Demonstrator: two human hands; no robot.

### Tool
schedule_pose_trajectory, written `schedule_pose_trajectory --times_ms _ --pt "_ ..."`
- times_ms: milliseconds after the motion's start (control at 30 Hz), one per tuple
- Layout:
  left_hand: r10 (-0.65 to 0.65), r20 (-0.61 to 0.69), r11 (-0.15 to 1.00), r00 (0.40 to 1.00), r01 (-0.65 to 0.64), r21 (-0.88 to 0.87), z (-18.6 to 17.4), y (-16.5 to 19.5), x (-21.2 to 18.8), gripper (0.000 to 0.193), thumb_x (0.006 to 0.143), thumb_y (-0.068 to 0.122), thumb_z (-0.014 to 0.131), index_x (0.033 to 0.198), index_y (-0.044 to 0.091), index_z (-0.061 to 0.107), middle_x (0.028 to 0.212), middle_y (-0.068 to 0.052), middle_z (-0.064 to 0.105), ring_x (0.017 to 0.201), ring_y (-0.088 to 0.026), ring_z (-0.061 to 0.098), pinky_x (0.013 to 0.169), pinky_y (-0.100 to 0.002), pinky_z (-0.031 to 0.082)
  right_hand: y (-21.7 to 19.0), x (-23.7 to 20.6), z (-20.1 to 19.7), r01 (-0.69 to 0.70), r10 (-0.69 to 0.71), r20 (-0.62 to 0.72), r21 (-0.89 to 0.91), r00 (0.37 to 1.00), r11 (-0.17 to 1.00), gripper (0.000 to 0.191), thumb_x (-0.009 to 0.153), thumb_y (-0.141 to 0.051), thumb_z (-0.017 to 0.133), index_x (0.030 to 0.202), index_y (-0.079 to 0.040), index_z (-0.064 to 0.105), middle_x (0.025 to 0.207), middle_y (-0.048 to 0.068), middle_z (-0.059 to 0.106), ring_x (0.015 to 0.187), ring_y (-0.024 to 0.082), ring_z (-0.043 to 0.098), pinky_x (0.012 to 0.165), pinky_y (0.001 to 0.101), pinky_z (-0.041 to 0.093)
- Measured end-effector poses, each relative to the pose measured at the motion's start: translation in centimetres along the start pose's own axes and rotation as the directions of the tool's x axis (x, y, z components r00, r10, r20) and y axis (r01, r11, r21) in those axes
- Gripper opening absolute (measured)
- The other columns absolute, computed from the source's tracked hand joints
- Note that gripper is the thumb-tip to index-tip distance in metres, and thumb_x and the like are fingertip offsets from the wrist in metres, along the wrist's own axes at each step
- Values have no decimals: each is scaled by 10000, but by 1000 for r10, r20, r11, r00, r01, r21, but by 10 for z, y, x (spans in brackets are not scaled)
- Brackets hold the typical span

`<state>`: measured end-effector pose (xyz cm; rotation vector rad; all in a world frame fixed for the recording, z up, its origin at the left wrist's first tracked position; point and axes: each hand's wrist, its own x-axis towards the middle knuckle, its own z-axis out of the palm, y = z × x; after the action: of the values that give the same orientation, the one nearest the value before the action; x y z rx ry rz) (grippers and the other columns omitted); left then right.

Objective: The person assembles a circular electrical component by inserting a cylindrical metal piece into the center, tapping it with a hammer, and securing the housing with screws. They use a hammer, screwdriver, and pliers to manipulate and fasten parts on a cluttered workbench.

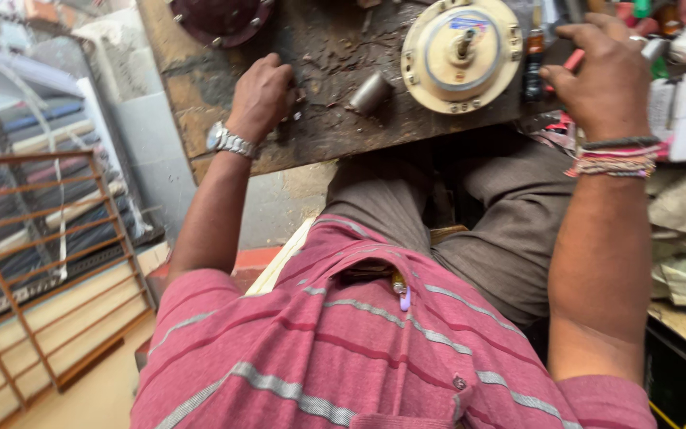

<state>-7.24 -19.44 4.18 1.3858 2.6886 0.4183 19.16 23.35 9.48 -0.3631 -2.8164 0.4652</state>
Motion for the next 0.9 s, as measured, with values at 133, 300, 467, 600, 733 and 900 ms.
schedule_pose_trajectory --times_ms 133,300,467,600,733,900 --pt "-32 -7 998 999 31 -58 -16 19 14 178 821 131 794 849 8 668 895 -166 596 855 -360 609 720 -474 506 -24 11 -10 -35 49 -161 90 986 995 341 879 -73 879 1186 -42 732 1159 125 707 1034 329 679 939 452 527" --pt "-166 -124 760 978 47 -648 -31 75 70 143 950 149 787 988 31 717 906 -85 715 754 -161 687 654 -294 571 -69 25 -21 206 -28 -431 371 902 906 202 971 109 755 1144 12 717 1073 115 709 934 239 682 780 341 530" --pt "174 -198 318 965 -245 -916 -18 172 142 165 1026 121 773 1105 -5 704 985 -55 729 858 -80 699 759 -220 609 -92 38 -9 277 5 -340 773 940 570 200 1027 49 767 1205 49 676 1127 95 655 1025 164 649 889 289 569" --pt "211 115 106 971 94 -990 -17 202 175 150 1001 142 737 1059 5 716 811 3 674 636 -22 535 545 -193 426 -77 38 -4 228 87 -350 758 933 611 151 1081 35 804 1204 42 717 1093 76 689 932 148 693 827 250 604" --pt "283 115 -134 952 158 -978 -15 195 182 181 1030 124 747 1118 -33 731 894 -35 721 718 -58 617 635 -212 518 -65 40 0 102 220 -208 905 953 413 125 1053 4 781 1158 23 715 1050 66 731 891 115 730 788 235 638" --pt "150 171 -329 974 212 -920 0 194 184 225 982 96 725 1148 -56 714 945 -102 763 812 -151 747 743 -305 658 -69 43 6 81 255 -195 913 947 400 111 1048 6 769 1146 5 716 1035 79 754 921 120 730 826 241 629"
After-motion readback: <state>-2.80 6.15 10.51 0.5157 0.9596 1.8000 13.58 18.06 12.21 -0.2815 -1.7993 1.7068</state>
